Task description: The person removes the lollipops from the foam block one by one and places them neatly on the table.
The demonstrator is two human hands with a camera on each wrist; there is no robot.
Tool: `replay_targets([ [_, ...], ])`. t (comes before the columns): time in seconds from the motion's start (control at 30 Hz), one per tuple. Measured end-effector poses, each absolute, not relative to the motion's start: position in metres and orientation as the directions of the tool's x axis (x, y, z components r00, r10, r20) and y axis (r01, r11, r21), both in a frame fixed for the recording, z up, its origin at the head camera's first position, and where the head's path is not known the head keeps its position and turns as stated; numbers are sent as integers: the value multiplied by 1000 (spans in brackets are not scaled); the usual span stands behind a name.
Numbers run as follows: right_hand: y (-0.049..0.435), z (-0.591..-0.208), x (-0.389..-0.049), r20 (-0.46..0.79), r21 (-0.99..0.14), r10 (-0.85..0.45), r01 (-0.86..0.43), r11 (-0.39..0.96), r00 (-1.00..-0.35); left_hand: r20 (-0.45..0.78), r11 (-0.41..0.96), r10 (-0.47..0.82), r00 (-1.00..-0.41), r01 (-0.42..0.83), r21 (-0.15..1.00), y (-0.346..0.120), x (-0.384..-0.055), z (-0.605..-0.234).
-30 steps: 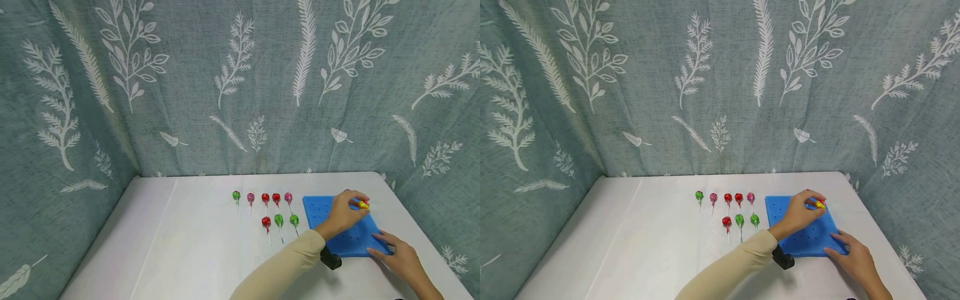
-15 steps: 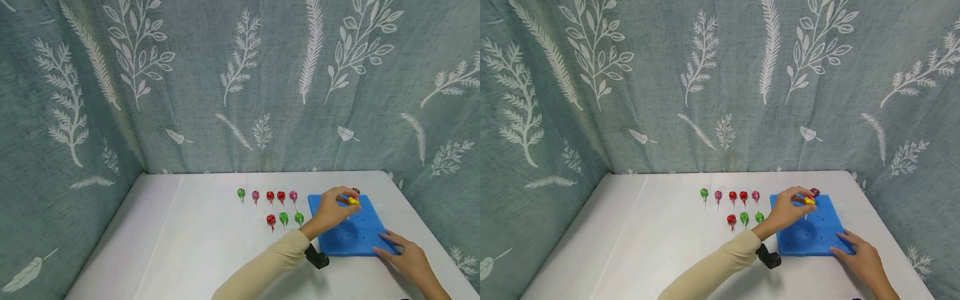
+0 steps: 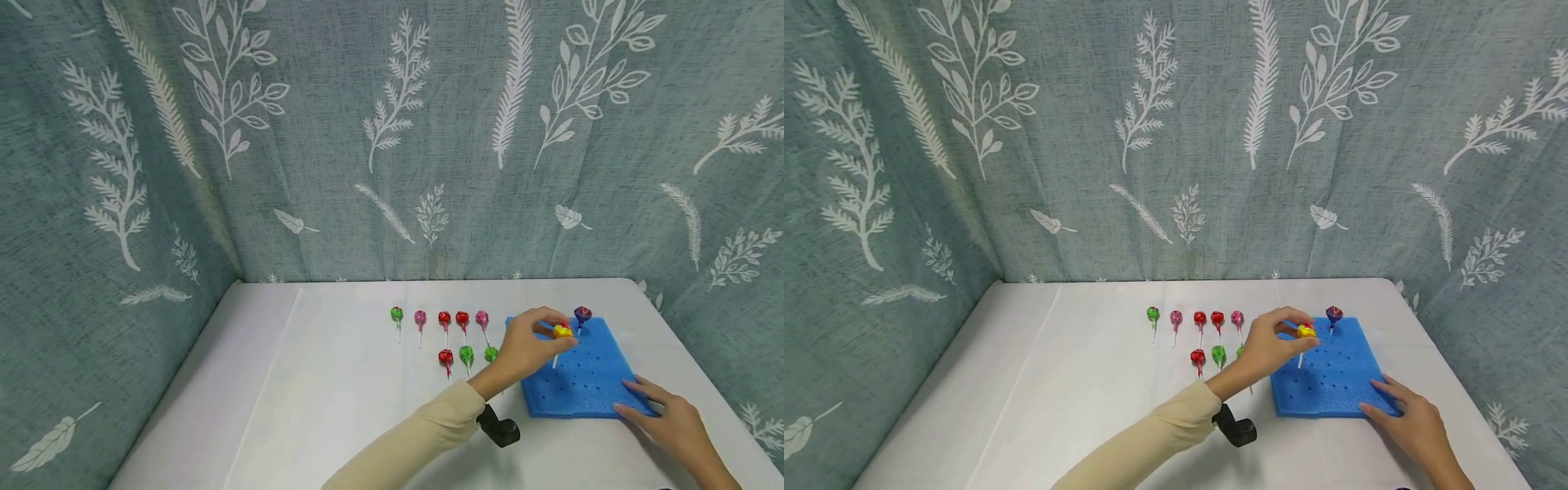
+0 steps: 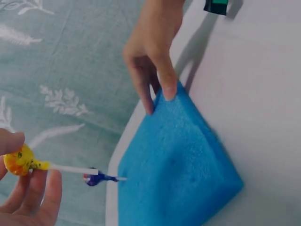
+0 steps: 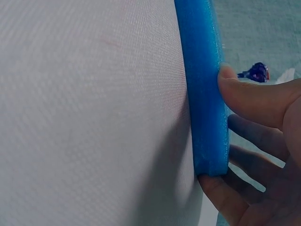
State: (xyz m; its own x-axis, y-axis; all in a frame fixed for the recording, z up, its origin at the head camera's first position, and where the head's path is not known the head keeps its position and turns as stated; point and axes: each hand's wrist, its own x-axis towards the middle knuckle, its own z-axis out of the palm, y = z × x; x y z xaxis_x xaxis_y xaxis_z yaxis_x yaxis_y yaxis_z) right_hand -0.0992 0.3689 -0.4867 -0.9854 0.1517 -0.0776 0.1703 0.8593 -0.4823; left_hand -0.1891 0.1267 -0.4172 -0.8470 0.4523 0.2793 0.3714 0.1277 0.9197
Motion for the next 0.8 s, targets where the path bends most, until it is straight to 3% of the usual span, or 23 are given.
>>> replay_targets([
  [0.8,374,-492,-99,-86,-489,152,174,855,-985,178,-58,436,-882,170,984,72,-167,-403],
])
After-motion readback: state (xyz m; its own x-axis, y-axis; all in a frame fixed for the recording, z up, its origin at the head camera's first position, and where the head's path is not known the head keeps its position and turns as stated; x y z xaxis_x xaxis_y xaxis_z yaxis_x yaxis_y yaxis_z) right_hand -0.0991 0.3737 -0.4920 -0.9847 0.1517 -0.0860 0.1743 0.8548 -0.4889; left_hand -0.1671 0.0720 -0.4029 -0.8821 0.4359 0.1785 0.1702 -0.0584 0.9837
